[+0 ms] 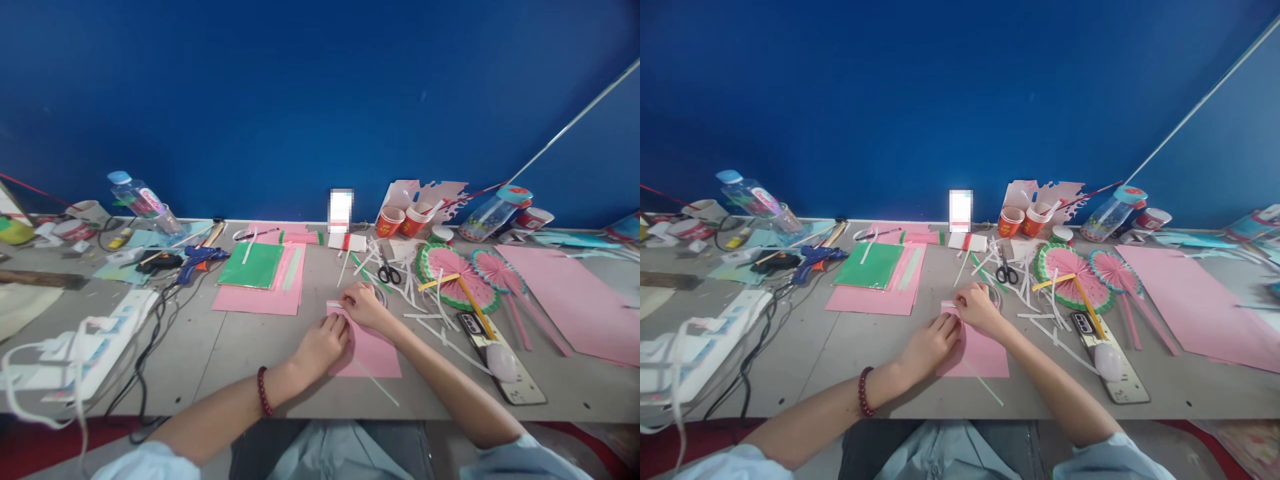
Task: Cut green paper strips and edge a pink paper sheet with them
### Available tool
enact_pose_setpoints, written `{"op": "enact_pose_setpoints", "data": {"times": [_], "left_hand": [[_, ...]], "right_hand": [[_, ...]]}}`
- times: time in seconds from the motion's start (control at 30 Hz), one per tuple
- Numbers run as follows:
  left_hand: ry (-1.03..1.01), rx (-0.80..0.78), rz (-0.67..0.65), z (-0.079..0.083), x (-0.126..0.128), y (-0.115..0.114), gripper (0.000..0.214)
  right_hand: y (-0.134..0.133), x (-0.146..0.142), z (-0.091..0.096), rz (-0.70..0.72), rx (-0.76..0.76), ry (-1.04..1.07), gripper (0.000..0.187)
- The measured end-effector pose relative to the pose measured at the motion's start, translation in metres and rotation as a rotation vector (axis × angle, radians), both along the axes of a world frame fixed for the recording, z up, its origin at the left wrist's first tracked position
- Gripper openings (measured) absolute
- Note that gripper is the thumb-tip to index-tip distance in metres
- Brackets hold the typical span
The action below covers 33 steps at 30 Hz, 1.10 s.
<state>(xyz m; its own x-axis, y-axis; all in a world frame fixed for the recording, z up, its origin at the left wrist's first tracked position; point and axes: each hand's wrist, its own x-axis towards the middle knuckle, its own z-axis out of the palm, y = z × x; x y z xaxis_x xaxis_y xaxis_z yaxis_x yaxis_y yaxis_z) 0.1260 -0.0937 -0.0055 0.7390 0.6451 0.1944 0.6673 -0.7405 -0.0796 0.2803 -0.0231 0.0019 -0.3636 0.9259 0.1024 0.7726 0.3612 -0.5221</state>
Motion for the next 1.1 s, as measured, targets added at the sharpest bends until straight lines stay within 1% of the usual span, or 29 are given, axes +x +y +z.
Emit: {"op": "enact_pose_setpoints", "data": {"times": [0.27, 0.53, 0.8, 1.1], "left_hand": [[-0.012, 0.0, 0.003, -0.0051, 0.0003, 0.0006, 0.03], [0.0, 0.012, -0.002, 0.0013, 0.0, -0.0007, 0.029], [-0.073, 0.004, 0.014, -0.007, 0.0016, 0.0016, 0.026], [-0.046, 0.024, 0.019, -0.0007, 0.0018, 0.0006, 0.026]], "right_hand": [[0.0016, 0.0002, 0.0008, 0.014, -0.009, -0.019, 0.019], [0.0018, 0.0006, 0.0015, 0.021, -0.023, -0.031, 0.02], [0.0017, -0.0005, 0.0028, 0.018, -0.027, -0.049, 0.02], [0.0017, -0.0009, 0.0032, 0.02, -0.023, -0.05, 0.02]]}}
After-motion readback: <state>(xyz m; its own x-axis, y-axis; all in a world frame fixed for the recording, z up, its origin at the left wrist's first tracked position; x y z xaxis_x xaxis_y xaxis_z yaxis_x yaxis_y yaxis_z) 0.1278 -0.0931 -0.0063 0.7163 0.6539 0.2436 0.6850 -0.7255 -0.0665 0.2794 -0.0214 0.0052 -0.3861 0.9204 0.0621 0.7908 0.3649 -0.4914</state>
